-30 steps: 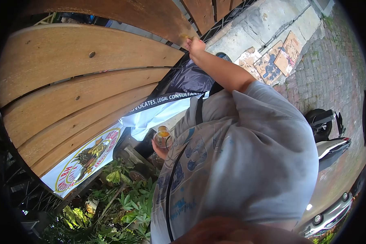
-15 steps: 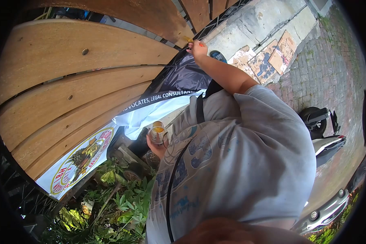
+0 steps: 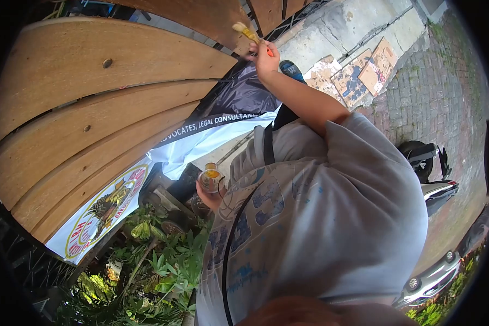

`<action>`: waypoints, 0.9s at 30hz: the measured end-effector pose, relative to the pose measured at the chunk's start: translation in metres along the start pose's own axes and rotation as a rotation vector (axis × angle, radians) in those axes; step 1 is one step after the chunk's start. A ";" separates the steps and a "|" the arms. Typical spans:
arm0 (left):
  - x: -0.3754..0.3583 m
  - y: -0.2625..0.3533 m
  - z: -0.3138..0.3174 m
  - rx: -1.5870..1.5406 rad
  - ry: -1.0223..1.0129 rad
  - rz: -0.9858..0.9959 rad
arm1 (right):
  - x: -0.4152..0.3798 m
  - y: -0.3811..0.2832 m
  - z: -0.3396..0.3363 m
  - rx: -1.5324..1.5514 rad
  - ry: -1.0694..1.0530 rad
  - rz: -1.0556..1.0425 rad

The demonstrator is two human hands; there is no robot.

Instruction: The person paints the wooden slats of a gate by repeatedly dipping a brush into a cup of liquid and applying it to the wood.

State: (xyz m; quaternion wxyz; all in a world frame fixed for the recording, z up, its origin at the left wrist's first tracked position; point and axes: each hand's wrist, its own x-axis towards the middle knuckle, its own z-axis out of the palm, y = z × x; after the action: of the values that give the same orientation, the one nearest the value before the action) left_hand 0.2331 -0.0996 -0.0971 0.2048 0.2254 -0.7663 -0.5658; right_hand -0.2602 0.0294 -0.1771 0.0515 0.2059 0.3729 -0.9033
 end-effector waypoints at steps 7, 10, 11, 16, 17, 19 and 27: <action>-0.008 -0.003 -0.015 0.260 -0.004 0.153 | 0.024 0.064 -0.033 -0.230 0.151 0.202; -0.014 0.007 -0.011 0.194 0.107 -0.003 | -0.008 0.033 0.000 -0.148 -0.004 0.131; -0.013 0.004 -0.015 0.162 0.129 -0.043 | -0.024 0.021 0.001 -0.187 -0.184 0.068; -0.017 -0.033 -0.031 0.304 0.049 0.209 | -0.011 0.011 -0.047 -0.926 -0.575 -0.551; -0.019 -0.033 -0.027 0.312 0.064 0.200 | 0.004 0.006 -0.059 -0.972 -0.702 -0.598; -0.012 -0.022 -0.018 0.321 0.051 0.206 | 0.029 -0.002 -0.074 -1.218 -0.782 -0.564; -0.027 -0.016 0.005 0.003 0.193 -0.193 | 0.093 -0.042 -0.024 -1.957 -1.204 -0.514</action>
State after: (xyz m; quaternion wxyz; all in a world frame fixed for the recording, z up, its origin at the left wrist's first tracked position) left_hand 0.2542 -0.0838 -0.1159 0.2221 0.3518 -0.7186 -0.5573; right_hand -0.3472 0.0817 -0.2028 0.1718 -0.4622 0.8536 -0.1680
